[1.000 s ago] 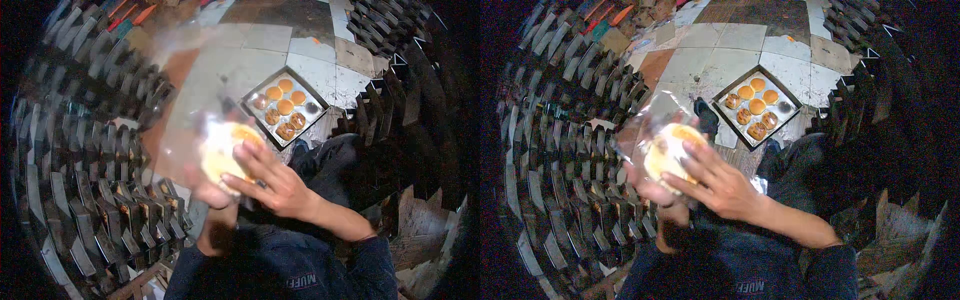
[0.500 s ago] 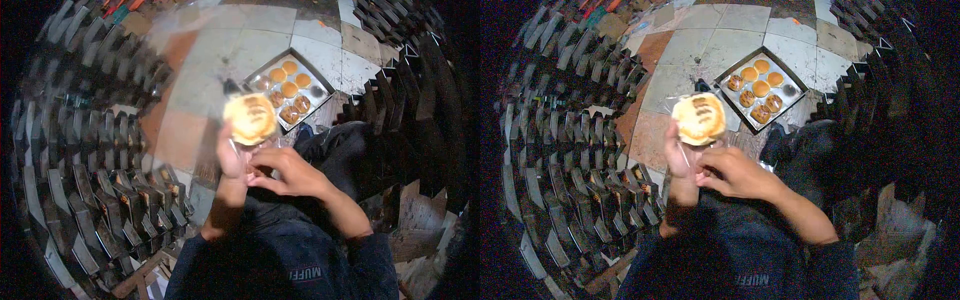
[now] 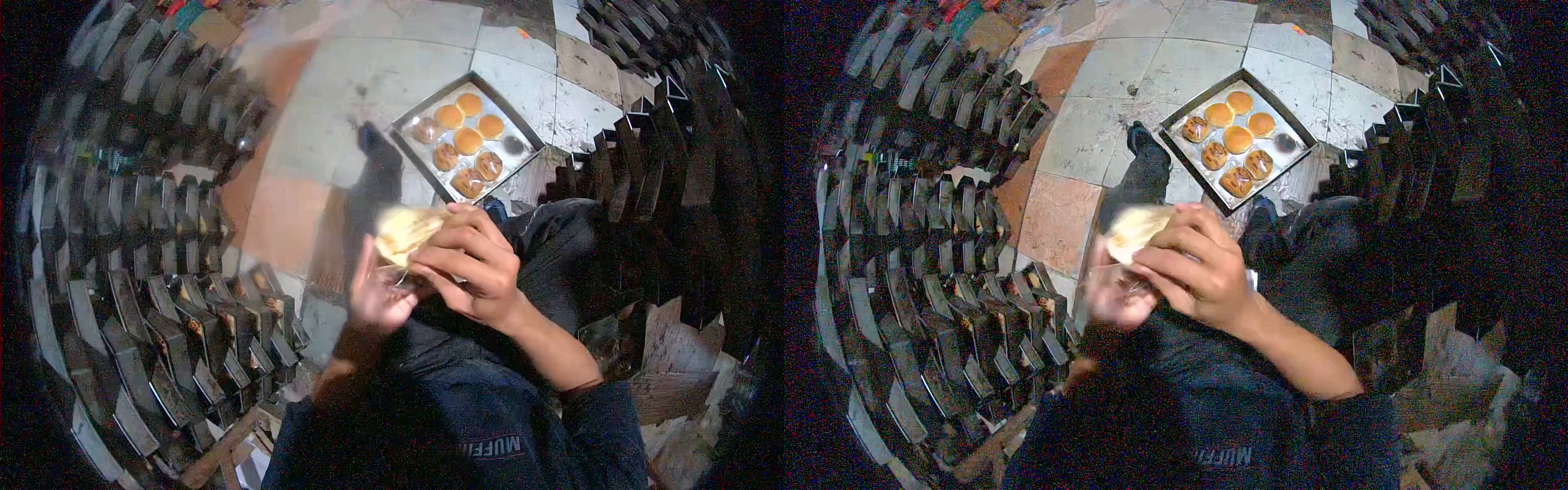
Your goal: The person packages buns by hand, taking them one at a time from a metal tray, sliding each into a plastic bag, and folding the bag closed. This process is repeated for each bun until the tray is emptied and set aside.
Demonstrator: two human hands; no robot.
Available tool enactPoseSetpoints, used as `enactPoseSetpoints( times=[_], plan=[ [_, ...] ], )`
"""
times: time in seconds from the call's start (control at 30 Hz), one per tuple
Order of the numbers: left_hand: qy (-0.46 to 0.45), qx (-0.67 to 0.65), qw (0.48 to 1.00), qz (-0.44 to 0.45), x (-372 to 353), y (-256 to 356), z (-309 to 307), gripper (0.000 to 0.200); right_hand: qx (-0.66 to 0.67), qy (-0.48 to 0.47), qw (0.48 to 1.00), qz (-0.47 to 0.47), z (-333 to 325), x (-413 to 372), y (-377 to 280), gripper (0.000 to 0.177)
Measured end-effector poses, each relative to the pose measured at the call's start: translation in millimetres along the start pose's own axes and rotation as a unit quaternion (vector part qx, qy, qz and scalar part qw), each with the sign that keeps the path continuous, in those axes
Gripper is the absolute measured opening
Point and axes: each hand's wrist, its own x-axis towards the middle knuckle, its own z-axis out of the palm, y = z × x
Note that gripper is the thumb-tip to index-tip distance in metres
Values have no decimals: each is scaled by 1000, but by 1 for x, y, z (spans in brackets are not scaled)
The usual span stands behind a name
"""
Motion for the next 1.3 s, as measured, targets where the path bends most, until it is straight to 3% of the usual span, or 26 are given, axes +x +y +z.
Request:
enactPoseSetpoints(
  times=[0.07, 0.1, 0.13, 0.2, 0.23, 0.27, 0.33, 0.4, 0.43, 0.47, 0.53, 0.57, 0.63, 0.67, 0.73, 0.77, 0.87, 0.9, 0.93, 0.97, 1.0, 1.03, 1.1, 1.2, 1.27, 1.3],
  plan=[
    [96, 244, 944, 199, 15, -27, -29, 63, 36, 63, 997, -1, 5, 1, 1, 16],
    [129, 381, 844, 355, 17, -35, -20, 50, 83, 109, 986, 95, 9, -3, 3, 13],
    [129, 381, 842, 358, 19, -27, -28, 50, 131, 153, 962, 186, 14, -5, 7, 11],
    [48, 527, 683, 503, 15, -3, -40, 33, 171, 157, 949, 213, 19, -8, 11, 8],
    [136, 611, 593, 507, 6, 5, -33, 24, 178, 133, 950, 219, 17, -5, 8, 8],
    [98, 622, 543, 555, 7, 17, -51, 19, 186, 109, 950, 224, 14, 0, 6, 7],
    [114, 642, 490, 579, -14, 36, -55, 18, 130, 68, 969, 200, 4, 9, 7, 9],
    [112, 679, 456, 565, -15, 54, -74, 19, 7, 71, 997, 2, 6, 7, 15, 12],
    [109, 713, 419, 552, -14, 60, -89, 20, -8, 57, 998, 27, 23, -7, 33, 15],
    [106, 744, 381, 538, -11, 63, -104, 21, -1, 14, 988, 152, 42, -11, 52, 13],
    [195, 761, 345, 514, 2, 59, -132, 24, 93, 1, 980, 175, 67, -42, 88, 12],
    [193, 761, 345, 515, 7, 59, -164, 24, 110, -2, 979, 173, 68, -44, 85, 11],
    [191, 521, 655, 513, -8, 44, -226, 30, 123, -22, 973, 195, 61, -39, 67, 11],
    [201, 520, 660, 504, -18, 48, -219, 30, 124, -31, 970, 206, 63, -43, 65, 11],
    [0, 789, 388, 476, -14, 76, -178, 34, 59, 10, 986, 155, 68, -37, 73, 12],
    [96, 674, 579, 449, -5, 53, -162, 28, 6, 6, 997, 82, 70, -29, 80, 13],
    [117, 633, 572, 508, 48, 46, -138, 23, 12, 3, 998, 63, 101, 1, 86, 5],
    [122, 730, 435, 513, 52, 58, -86, 13, -9, 69, 994, 90, 108, 8, 98, 8],
    [219, 636, 571, 470, 55, 56, -66, 21, -29, 135, 983, 118, 113, 11, 108, 11],
    [294, 601, 646, 367, 51, 64, -69, 17, -30, 127, 954, 271, 104, 10, 114, 15],
    [363, 553, 705, 255, 43, 75, -77, 16, -28, 126, 954, 271, 101, 1, 109, 15],
    [366, 554, 704, 254, 29, 73, -100, 16, -54, 109, 950, 286, 99, -17, 95, 16],
    [321, 643, 630, 294, -13, 52, -158, 18, -54, 80, 934, 345, 100, -59, 72, 20],
    [359, 643, 647, 198, -58, 22, -145, 15, -16, -22, 880, 473, 93, -101, 42, 28],
    [254, 732, 534, 338, -69, 18, -141, 21, -17, -182, 886, 427, 77, -113, 53, 23],
    [248, 735, 534, 336, -70, 25, -145, 21, -38, -125, 895, 427, 71, -115, 58, 21]
  ],
)
